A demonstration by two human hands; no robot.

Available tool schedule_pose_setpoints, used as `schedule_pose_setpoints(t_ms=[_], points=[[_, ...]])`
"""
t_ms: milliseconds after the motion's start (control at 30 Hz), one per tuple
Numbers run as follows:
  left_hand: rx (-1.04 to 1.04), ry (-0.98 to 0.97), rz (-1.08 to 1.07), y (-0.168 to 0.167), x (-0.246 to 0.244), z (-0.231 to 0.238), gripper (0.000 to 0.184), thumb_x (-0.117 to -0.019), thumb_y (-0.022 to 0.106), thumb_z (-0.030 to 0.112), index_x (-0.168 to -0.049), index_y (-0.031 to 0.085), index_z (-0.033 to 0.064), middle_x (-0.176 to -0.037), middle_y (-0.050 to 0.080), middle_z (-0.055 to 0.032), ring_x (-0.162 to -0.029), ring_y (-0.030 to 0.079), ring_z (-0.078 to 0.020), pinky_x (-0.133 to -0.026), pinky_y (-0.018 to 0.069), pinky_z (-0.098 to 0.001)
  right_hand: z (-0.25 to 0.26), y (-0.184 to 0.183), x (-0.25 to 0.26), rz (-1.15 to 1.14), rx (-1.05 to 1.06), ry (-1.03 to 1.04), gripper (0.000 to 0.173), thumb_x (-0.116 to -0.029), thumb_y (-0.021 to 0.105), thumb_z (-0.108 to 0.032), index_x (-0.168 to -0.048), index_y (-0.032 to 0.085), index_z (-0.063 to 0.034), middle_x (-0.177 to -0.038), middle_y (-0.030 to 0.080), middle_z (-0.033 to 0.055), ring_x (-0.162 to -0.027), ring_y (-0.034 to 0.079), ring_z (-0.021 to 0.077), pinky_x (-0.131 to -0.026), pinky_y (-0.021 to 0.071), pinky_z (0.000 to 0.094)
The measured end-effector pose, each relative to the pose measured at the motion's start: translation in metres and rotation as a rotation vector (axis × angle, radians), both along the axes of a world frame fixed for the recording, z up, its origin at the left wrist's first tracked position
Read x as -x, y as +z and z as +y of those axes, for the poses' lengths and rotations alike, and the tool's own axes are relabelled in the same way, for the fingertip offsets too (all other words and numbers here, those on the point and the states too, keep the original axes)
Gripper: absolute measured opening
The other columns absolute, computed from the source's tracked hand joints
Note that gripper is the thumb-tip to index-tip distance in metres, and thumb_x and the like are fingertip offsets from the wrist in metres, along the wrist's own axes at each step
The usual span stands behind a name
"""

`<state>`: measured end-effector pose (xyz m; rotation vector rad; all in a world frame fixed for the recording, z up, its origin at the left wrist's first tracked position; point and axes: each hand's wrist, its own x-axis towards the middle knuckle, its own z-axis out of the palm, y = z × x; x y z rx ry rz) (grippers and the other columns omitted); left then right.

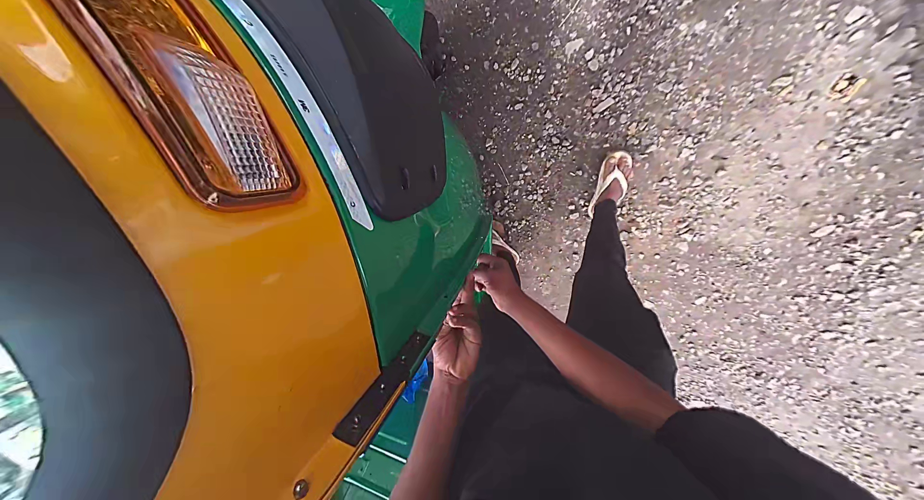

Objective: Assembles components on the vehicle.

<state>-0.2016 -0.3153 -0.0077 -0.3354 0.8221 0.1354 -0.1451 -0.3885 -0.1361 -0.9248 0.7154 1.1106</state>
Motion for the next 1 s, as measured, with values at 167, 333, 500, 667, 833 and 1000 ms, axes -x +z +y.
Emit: schedule_pose_setpoints(t_ms=[167,333,500,667,833,1000], points=[[-0.003,-0.04,-0.056,-0.003,-0.002,-0.003,0.049,-0.0935,0.065,0.004,-0.14,0.052,-0.0069,-0.119,0.068,-0.0158,-0.097,0.073,-0.0207,-0.088,0.0595,-0.0236,-0.011,0.006,-0.013,-0.037,0.08,0.267,0.024,-0.0949,0.066,-0.008,-0.118,0.067,-0.0001,-0.089,0.067,0.0101,-0.061,0.058,0.0127,-0.055,0.051,0.0281],[-0.132,-0.035,-0.153,-0.013,0.001,-0.012,0.057,-0.0952,0.068,0.01,-0.146,0.047,-0.0063,-0.142,0.059,-0.0207,-0.126,0.063,-0.0278,-0.107,0.0517,-0.0316,-0.052,0.033,-0.058,-0.06,0.275,0.241,0.026,-0.0997,0.05,0.002,-0.124,0.061,0.0042,-0.098,0.065,0.0132,-0.079,0.065,0.0171,-0.075,0.058,0.0338],[0.008,0.112,-0.217,-0.018,0.005,-0.011,0.054,-0.095,0.064,0.002,-0.145,0.046,-0.007,-0.149,0.052,-0.0224,-0.13,0.061,-0.0282,-0.108,0.05,-0.0288,-0.086,0.091,-0.113,-0.091,0.053,0.076,0.024,-0.1093,0.048,-0.009,-0.119,0.062,0.0068,-0.094,0.073,0.0182,-0.078,0.075,0.0262,-0.076,0.0656,0.0424],[-0.076,0.166,-0.129,-0.02,0.002,-0.021,0.048,-0.0915,0.069,0.004,-0.136,0.054,-0.0087,-0.138,0.061,-0.0233,-0.122,0.066,-0.0295,-0.103,0.054,-0.0314,-0.075,0.129,-0.134,-0.349,0.073,0.425,0.024,-0.1044,0.061,-0.02,-0.091,0.07,-0.0018,-0.06,0.055,-0.0006,-0.044,0.047,0.0057,-0.042,0.0429,0.0217],[-0.157,0.289,-0.102,-0.021,-0.004,-0.039,0.043,-0.0929,0.067,0.004,-0.132,0.056,-0.0105,-0.133,0.065,-0.0242,-0.121,0.067,-0.0296,-0.106,0.0526,-0.0325,-0.057,0.143,-0.148,-0.523,0.035,0.941,0.026,-0.1078,0.05,-0.02,-0.109,0.072,-0.0073,-0.077,0.059,0.0005,-0.056,0.052,0.0071,-0.055,0.0493,0.0253],[-0.243,0.438,0.04,-0.017,-0.02,-0.059,0.029,-0.1017,0.054,0.009,-0.124,0.057,-0.0094,-0.12,0.069,-0.0243,-0.108,0.072,-0.0319,-0.1,0.0568,-0.0376,-0.049,0.155,-0.155,-0.571,-0.052,0.937,0.022,-0.1042,0.054,-0.011,-0.121,0.064,-0.0022,-0.089,0.07,0.0069,-0.072,0.069,0.0136,-0.072,0.0607,0.0306]])
